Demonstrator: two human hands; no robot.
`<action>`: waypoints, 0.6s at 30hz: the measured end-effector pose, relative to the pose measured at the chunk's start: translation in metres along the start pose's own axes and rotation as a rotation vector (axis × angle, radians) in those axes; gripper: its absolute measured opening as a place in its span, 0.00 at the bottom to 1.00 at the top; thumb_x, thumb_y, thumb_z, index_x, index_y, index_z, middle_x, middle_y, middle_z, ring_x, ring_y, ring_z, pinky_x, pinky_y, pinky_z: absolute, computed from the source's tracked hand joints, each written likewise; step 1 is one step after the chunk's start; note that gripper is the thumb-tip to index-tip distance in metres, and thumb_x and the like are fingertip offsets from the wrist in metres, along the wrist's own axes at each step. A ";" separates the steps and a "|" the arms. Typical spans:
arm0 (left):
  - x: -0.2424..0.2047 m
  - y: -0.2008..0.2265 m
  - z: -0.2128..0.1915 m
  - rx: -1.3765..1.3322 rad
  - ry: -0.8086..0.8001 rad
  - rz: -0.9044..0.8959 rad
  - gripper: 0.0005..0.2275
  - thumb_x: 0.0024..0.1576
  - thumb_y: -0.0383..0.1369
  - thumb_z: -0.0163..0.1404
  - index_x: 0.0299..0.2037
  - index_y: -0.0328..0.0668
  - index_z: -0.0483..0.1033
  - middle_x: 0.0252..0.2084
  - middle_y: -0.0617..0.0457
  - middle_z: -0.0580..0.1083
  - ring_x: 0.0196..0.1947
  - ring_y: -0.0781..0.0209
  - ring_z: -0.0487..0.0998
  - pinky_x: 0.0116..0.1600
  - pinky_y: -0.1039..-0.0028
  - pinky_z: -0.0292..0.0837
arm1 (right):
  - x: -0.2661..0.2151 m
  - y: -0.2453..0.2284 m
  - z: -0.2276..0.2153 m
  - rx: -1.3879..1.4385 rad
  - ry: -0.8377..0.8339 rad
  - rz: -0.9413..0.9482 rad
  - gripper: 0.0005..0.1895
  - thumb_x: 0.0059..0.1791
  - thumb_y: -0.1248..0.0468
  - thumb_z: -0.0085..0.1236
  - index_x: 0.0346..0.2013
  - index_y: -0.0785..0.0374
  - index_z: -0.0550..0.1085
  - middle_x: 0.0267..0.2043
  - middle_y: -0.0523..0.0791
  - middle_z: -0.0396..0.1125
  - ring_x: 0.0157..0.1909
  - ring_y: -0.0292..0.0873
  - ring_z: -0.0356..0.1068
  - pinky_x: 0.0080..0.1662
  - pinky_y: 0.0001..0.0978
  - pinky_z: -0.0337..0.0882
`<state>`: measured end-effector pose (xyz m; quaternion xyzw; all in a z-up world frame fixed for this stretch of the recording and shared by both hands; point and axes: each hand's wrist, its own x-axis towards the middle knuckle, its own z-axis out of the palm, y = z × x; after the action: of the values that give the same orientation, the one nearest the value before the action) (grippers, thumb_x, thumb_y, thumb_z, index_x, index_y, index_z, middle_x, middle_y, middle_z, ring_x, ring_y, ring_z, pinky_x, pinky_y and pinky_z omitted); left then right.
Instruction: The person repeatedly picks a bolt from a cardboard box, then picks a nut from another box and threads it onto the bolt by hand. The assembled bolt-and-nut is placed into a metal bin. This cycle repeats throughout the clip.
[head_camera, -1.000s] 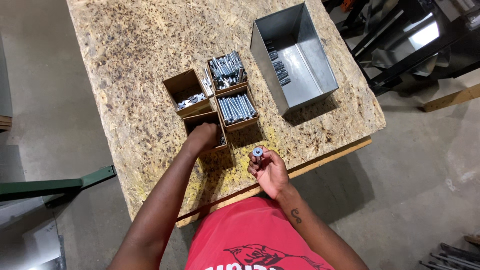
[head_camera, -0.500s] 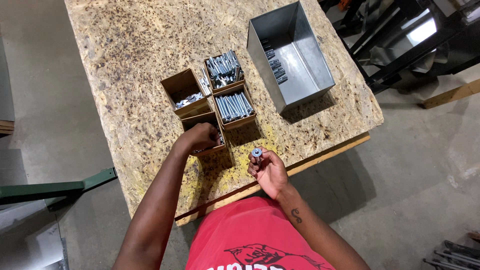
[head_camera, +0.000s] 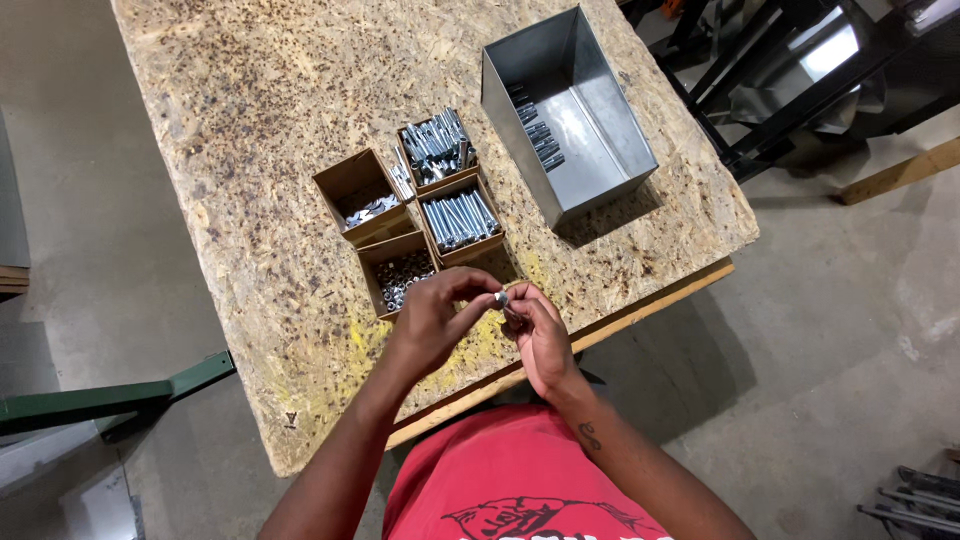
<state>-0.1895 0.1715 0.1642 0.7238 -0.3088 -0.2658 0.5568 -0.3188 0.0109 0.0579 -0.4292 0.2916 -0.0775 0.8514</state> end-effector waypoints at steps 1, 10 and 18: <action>0.001 -0.007 0.004 -0.001 0.001 -0.003 0.07 0.70 0.28 0.62 0.54 0.34 0.89 0.51 0.37 0.88 0.50 0.41 0.93 0.60 0.53 0.90 | 0.000 -0.001 0.000 0.000 0.000 0.004 0.05 0.59 0.64 0.51 0.49 0.56 0.70 0.42 0.41 0.71 0.38 0.30 0.54 0.39 0.24 0.57; 0.002 -0.020 0.019 0.139 0.090 0.137 0.05 0.69 0.28 0.64 0.50 0.39 0.91 0.45 0.41 0.88 0.42 0.43 0.93 0.51 0.57 0.89 | 0.000 -0.001 -0.001 -0.019 0.032 -0.089 0.04 0.58 0.66 0.54 0.48 0.60 0.72 0.41 0.43 0.72 0.38 0.29 0.53 0.39 0.23 0.56; 0.004 0.004 0.026 0.121 0.115 0.158 0.05 0.68 0.25 0.63 0.50 0.33 0.89 0.40 0.36 0.87 0.41 0.34 0.92 0.49 0.52 0.88 | -0.005 -0.005 -0.001 -0.063 0.097 -0.160 0.03 0.59 0.68 0.55 0.48 0.62 0.73 0.40 0.41 0.66 0.39 0.30 0.55 0.38 0.23 0.57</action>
<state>-0.2066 0.1515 0.1612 0.7437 -0.3479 -0.1598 0.5481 -0.3226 0.0088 0.0634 -0.4733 0.2993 -0.1568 0.8135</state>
